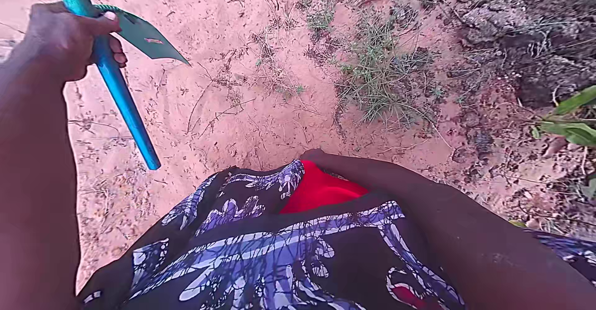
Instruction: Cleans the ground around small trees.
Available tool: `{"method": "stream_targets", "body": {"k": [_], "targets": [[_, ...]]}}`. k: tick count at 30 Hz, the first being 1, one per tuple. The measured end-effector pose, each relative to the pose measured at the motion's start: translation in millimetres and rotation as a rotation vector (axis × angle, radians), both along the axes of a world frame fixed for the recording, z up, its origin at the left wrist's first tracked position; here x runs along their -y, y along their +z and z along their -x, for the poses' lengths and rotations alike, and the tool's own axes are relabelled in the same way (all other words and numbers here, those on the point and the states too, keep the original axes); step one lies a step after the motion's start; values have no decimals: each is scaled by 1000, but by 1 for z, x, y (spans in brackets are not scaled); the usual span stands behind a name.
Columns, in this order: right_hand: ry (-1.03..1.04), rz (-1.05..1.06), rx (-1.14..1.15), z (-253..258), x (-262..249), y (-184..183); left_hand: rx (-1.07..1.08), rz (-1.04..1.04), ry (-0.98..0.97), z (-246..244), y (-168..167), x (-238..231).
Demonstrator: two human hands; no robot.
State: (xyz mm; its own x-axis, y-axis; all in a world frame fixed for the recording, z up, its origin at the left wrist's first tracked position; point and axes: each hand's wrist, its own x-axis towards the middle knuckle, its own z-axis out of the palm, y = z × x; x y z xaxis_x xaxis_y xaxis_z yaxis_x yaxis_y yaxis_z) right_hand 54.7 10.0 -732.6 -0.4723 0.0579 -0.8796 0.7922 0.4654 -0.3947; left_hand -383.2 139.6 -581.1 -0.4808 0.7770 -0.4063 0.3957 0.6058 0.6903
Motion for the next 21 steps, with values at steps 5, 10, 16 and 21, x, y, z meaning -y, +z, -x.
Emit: {"method": "stream_targets", "body": {"k": [5, 10, 16, 21], "targets": [[-25, -9, -88, -17, 9, 6, 74, -1, -18, 37, -35, -15], [-177, 143, 51, -37, 19, 50, 28, 25, 18, 47, -40, 3], [-130, -131, 202, -131, -48, 65, -94, 116, 53, 7, -43, 8], [-185, -259, 415, -185, -50, 51, -34, 103, -7, -19, -47, -23]]}}
